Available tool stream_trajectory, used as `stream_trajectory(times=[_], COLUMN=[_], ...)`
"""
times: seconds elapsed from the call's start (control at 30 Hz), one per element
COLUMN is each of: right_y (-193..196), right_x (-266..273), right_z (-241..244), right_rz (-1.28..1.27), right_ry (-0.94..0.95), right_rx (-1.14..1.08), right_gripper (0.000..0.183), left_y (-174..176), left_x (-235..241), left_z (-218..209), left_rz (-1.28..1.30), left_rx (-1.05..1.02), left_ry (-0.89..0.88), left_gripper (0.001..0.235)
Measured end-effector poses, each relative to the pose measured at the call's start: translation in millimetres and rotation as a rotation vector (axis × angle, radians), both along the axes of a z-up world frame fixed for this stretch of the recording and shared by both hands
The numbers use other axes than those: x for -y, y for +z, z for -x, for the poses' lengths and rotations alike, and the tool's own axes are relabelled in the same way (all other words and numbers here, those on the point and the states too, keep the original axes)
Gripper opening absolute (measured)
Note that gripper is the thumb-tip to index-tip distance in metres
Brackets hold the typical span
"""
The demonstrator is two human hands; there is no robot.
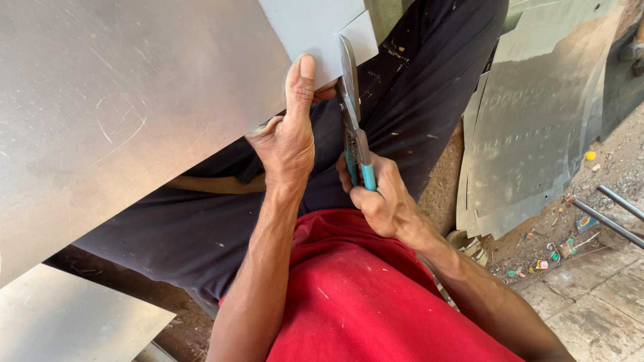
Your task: The person uses metal shears to cut a large metal sheet into smaller pieces while sitting on the floor.
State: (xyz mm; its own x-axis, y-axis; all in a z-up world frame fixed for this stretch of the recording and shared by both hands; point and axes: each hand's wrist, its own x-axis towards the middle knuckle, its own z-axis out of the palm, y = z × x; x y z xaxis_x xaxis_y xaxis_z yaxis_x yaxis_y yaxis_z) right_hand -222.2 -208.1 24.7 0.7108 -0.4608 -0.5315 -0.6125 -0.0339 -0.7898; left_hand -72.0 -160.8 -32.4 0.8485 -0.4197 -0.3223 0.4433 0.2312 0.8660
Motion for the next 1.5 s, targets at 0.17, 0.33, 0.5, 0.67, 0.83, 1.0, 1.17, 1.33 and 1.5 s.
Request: stream_trajectory(times=[0.17, 0.33, 0.5, 0.67, 0.83, 1.0, 1.17, 1.33, 1.5], right_y=[-13.2, 8.1, 14.4, 12.9, 22.7, 55.1, 57.8, 45.5, 39.8], right_x=[0.6, 36.7, 27.3, 21.5, 37.4, 13.3, -44.6, -69.8, -45.9], right_z=[4.5, 16.0, 36.9, 44.1, 1.0, -65.1, -122.3, -126.2, -88.4], right_rz=[0.235, 0.768, 0.384, 0.151, -0.186, -0.203, -0.273, -0.157, 0.048], right_ry=[0.02, 0.264, 0.189, -0.019, -0.116, 0.135, 0.405, 0.441, 0.351], right_rx=[-0.065, -0.318, -0.14, -0.135, -0.035, -0.024, 0.109, 0.099, 0.188], right_gripper=[0.019, 0.018, 0.02, 0.019, 0.022, 0.026, 0.021, 0.024, 0.021], left_y=[6.1, 20.5, 33.1, 12.4, 29.9, 31.4, 34.8, 62.8, 77.4], left_x=[-0.3, 1.0, 18.6, -12.4, -33.3, -108.9, -199.4, -167.0, -127.1], left_z=[-2.5, -7.0, 5.2, 1.0, -10.0, -56.3, -107.6, -78.0, -162.9], left_rz=[0.03, 0.16, -0.104, -0.042, 0.077, 0.321, 0.483, 0.065, -0.46], left_rx=[-0.036, -0.157, 0.019, -0.23, -0.225, -0.021, -0.115, -0.04, 1.156], left_ry=[0.032, 0.448, 0.346, -0.051, 0.06, 0.376, 0.828, 0.806, 0.694], left_gripper=[0.027, 0.028, 0.046, 0.035, 0.024, 0.034, 0.023, 0.04, 0.017])
